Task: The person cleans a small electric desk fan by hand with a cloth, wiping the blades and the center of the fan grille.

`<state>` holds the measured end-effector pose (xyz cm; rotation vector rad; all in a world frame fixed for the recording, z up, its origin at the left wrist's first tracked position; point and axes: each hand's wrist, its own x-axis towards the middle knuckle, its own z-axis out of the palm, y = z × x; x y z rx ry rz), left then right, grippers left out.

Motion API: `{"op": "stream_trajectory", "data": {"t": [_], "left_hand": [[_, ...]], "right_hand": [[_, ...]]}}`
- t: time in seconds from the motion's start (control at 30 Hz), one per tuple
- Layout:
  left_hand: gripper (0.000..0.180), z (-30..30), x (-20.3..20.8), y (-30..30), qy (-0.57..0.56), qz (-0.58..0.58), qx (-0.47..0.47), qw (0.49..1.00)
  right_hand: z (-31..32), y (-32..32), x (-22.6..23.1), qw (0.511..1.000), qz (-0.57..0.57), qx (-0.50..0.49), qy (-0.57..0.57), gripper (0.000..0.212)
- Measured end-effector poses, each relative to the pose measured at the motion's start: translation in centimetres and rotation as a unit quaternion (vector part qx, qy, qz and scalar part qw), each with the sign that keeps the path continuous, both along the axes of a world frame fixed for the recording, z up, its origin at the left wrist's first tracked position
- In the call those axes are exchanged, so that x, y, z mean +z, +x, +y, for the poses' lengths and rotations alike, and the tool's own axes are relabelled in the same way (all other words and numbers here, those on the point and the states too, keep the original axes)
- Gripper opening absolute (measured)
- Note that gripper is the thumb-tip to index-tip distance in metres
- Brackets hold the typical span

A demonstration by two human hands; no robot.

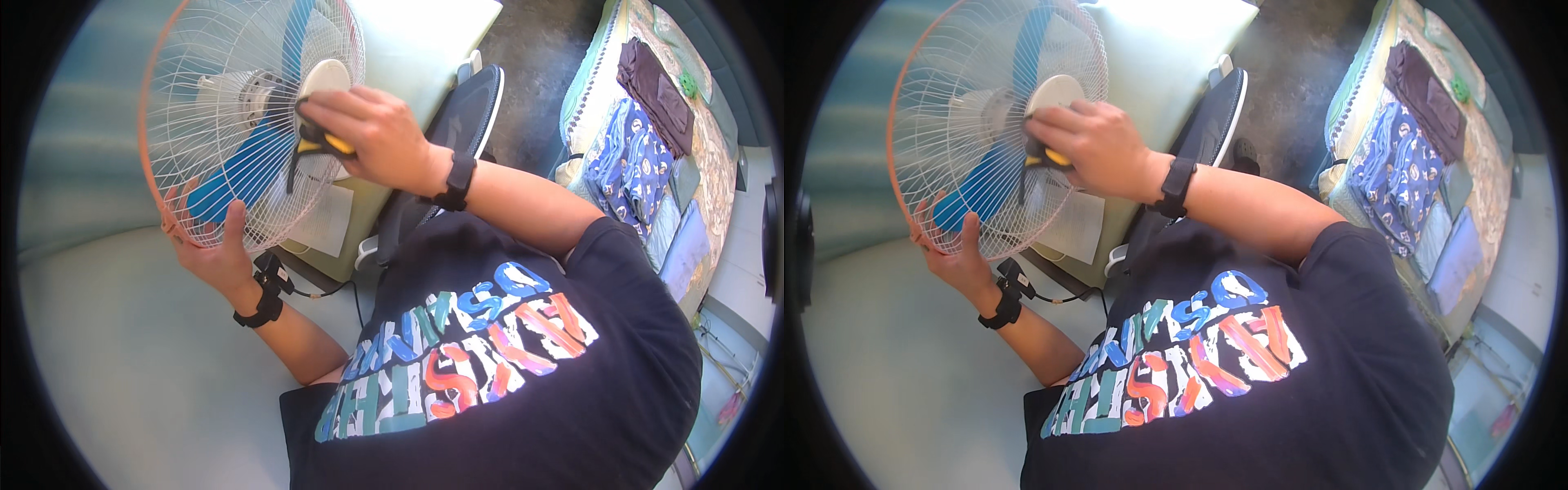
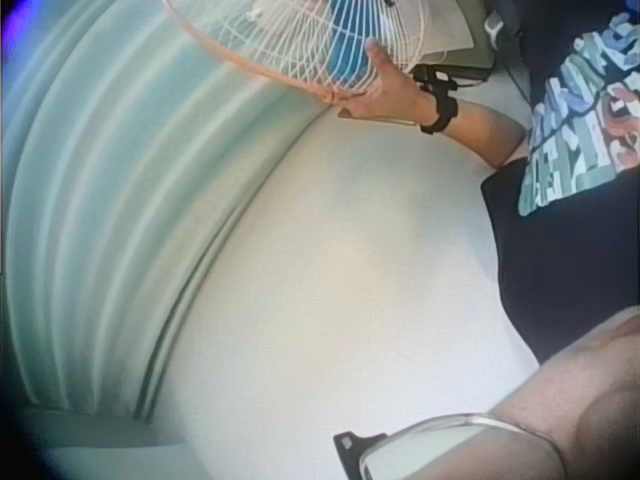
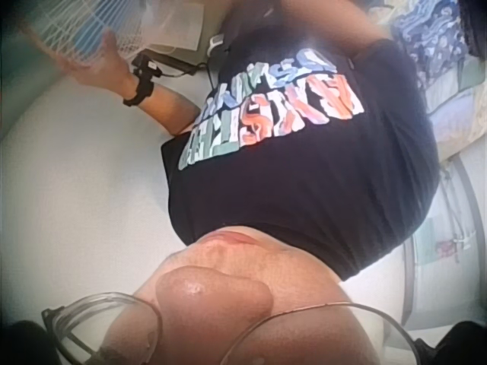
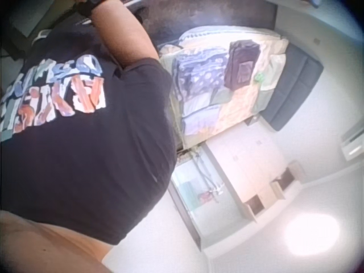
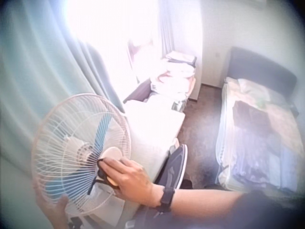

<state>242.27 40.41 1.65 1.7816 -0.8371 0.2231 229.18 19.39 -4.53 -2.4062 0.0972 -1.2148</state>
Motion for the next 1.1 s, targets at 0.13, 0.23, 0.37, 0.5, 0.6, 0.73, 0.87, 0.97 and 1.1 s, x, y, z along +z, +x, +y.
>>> {"op": "stream_trajectory", "data": {"t": [0.13, 0.23, 0.37, 0.5, 0.6, 0.73, 0.87, 0.97, 1.1], "left_hand": [[0.081, -0.2, 0.0, 0.0, -0.025, 0.01, -0.004, 1.0], [0.077, -0.3, 0.0, -0.2, -0.018, -0.008, -0.007, 1.0], [0.079, -0.3, 0.0, -0.2, -0.017, 0.003, -0.003, 1.0], [0.08, -0.2, -0.6, 0.2, -0.006, 0.001, 0.001, 1.0], [0.081, 0.0, -1.0, 0.3, 0.01, -0.015, 0.005, 1.0], [0.081, -0.5, -0.9, 0.2, 0.003, -0.01, -0.004, 1.0], [0.081, -0.5, -1.2, 0.5, -0.009, 0.017, -0.009, 1.0], [0.079, -0.4, -1.4, 0.6, -0.015, 0.014, -0.014, 1.0], [0.079, -0.5, -0.9, 0.4, 0.002, 0.021, -0.001, 1.0]], "right_hand": [[-1.6, 0.7, 0.9, 0.999, -0.008, -0.049, -0.008, 0.051], [-2.7, 1.0, 1.3, 0.996, -0.03, -0.071, 0.039, 0.035], [-2.9, 1.3, 1.4, 0.995, -0.018, -0.065, 0.071, 0.034], [-4.0, 1.7, -0.9, 0.987, -0.015, -0.068, 0.145, 0.028], [-4.8, 2.0, -3.1, 0.979, -0.014, -0.066, 0.192, 0.026], [-5.0, 1.6, -4.4, 0.872, 0.066, 0.026, 0.485, 0.024], [-5.3, 1.1, -4.1, 0.725, 0.107, 0.057, 0.678, 0.019], [-4.6, 1.2, -5.0, 0.665, 0.126, 0.058, 0.734, 0.017], [-3.3, 1.0, -5.8, 0.583, 0.115, 0.076, 0.801, 0.018]]}}
